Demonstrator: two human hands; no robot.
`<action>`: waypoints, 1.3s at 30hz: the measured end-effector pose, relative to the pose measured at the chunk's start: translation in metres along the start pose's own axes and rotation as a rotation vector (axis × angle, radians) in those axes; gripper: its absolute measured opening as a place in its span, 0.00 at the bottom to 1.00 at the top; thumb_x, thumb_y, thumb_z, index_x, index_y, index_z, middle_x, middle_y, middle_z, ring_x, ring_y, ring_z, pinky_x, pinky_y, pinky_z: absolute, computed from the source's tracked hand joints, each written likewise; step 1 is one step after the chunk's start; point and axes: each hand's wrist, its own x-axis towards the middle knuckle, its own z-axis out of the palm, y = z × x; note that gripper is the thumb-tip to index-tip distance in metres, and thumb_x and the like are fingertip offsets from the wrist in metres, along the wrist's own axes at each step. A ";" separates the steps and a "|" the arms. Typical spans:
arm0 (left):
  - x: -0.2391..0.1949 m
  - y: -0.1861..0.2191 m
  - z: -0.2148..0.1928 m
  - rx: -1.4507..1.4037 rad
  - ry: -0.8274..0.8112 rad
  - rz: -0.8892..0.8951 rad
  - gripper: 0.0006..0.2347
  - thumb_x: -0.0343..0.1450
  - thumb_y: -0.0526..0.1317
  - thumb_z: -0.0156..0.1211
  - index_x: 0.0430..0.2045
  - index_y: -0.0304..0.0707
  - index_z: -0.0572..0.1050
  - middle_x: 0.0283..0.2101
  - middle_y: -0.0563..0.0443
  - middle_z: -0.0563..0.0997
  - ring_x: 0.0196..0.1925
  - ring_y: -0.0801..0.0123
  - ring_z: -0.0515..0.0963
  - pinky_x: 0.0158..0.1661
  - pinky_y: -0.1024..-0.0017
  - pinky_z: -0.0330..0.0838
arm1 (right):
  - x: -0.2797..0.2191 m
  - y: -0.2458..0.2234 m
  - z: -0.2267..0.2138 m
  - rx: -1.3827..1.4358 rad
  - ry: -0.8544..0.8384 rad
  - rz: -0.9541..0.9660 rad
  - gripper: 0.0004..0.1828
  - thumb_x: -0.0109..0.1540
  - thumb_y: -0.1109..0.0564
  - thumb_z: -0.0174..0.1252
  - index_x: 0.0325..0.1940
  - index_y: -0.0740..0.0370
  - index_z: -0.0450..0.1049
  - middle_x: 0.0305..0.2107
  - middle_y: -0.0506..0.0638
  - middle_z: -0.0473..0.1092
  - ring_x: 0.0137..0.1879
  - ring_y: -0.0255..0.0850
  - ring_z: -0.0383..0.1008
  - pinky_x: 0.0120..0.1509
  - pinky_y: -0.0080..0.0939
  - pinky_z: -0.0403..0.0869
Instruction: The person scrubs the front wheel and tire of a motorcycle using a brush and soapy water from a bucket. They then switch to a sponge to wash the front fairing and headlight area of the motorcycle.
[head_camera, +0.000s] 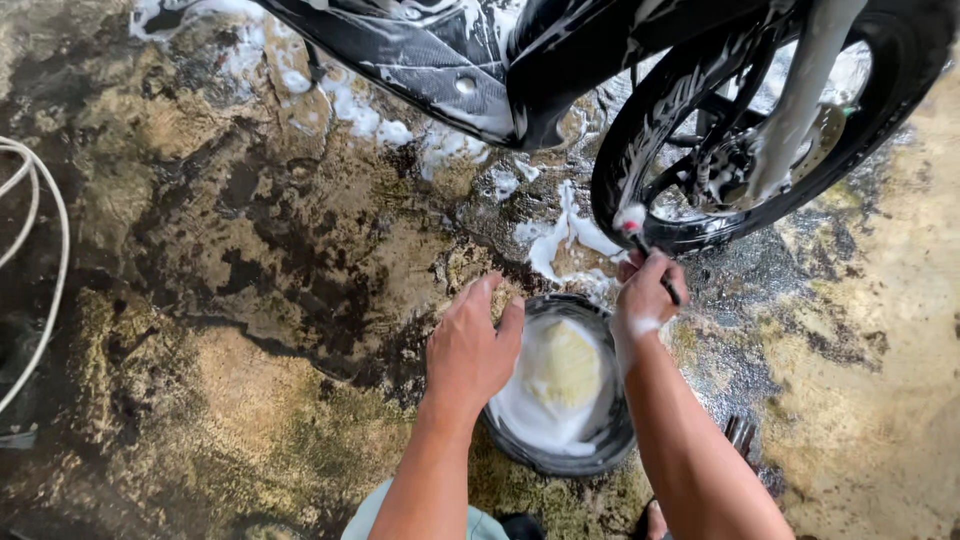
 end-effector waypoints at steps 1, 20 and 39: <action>0.000 0.002 -0.001 0.000 0.000 0.001 0.21 0.66 0.46 0.41 0.49 0.33 0.64 0.51 0.35 0.68 0.52 0.43 0.68 0.47 0.52 0.63 | 0.009 -0.008 0.004 0.001 0.000 0.000 0.05 0.53 0.58 0.54 0.25 0.62 0.69 0.18 0.57 0.70 0.18 0.37 0.69 0.21 0.33 0.73; -0.001 -0.008 0.004 0.041 0.064 0.057 0.19 0.65 0.45 0.42 0.46 0.32 0.66 0.48 0.35 0.70 0.47 0.42 0.71 0.42 0.52 0.66 | 0.009 -0.013 -0.007 -0.343 -0.559 -0.830 0.08 0.56 0.66 0.50 0.31 0.63 0.75 0.17 0.57 0.69 0.24 0.45 0.69 0.29 0.39 0.67; 0.006 -0.008 0.011 0.083 -0.011 0.031 0.21 0.66 0.47 0.41 0.48 0.32 0.64 0.49 0.34 0.68 0.50 0.41 0.69 0.45 0.49 0.63 | 0.122 -0.020 -0.022 -0.613 -1.088 -1.678 0.10 0.52 0.65 0.54 0.37 0.70 0.73 0.32 0.62 0.71 0.35 0.55 0.72 0.37 0.45 0.72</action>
